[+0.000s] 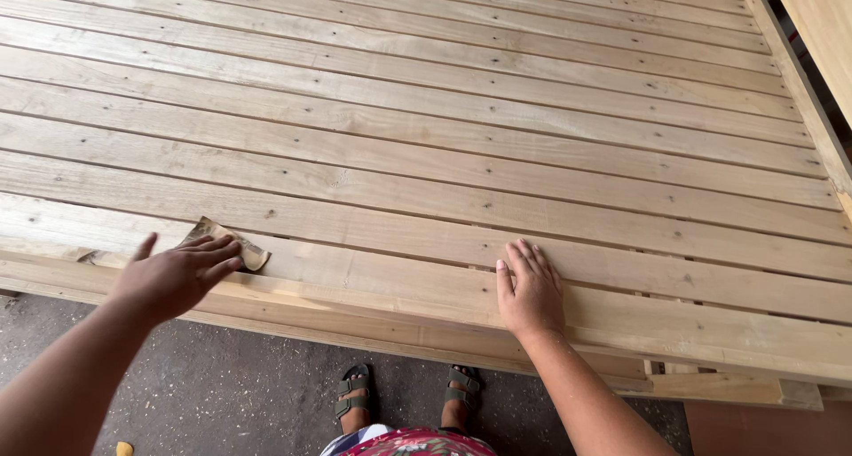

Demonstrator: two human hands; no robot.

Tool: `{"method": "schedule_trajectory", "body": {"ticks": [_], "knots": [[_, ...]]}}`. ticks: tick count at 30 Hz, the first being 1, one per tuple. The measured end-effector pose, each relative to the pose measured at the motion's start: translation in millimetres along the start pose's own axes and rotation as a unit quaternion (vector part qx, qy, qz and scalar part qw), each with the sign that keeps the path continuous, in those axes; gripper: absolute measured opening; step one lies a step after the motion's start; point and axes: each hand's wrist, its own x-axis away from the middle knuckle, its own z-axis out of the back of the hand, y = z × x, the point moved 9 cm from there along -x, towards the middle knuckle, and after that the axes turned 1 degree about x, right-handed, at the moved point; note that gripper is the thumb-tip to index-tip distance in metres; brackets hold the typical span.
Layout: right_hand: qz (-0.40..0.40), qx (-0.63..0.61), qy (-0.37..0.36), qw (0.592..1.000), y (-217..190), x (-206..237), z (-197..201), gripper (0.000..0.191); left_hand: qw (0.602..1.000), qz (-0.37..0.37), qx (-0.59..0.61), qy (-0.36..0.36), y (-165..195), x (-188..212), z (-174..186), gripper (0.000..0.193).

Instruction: The person sands the slatted wooden surface of a large furniture frame by hand, rubbing a piece of sandpaper back and forth across the wood slats. They work over different areas of the panel, occasionally setting down and picking up the sandpaper and a darker abrasive sheet while continuing to sand.

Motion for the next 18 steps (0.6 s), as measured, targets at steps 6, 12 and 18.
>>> {"method": "schedule_trajectory", "body": {"ticks": [6, 12, 18], "knots": [[0.024, -0.018, 0.032, 0.999, 0.8, -1.0, -1.9, 0.050, 0.981, -0.168, 0.083, 0.048, 146.6, -15.9, 23.1, 0.065], [0.024, -0.161, 0.070, 0.984, 22.5, -6.1, -5.9, 0.050, 0.942, -0.296, 0.151, 0.038, 341.7, -21.8, 73.2, 0.063], [-0.030, 0.013, -0.058, 0.998, 24.0, -33.5, -37.3, 0.066, 0.969, -0.128, 0.205, 0.051, 267.5, -57.5, 49.6, 0.048]]}}
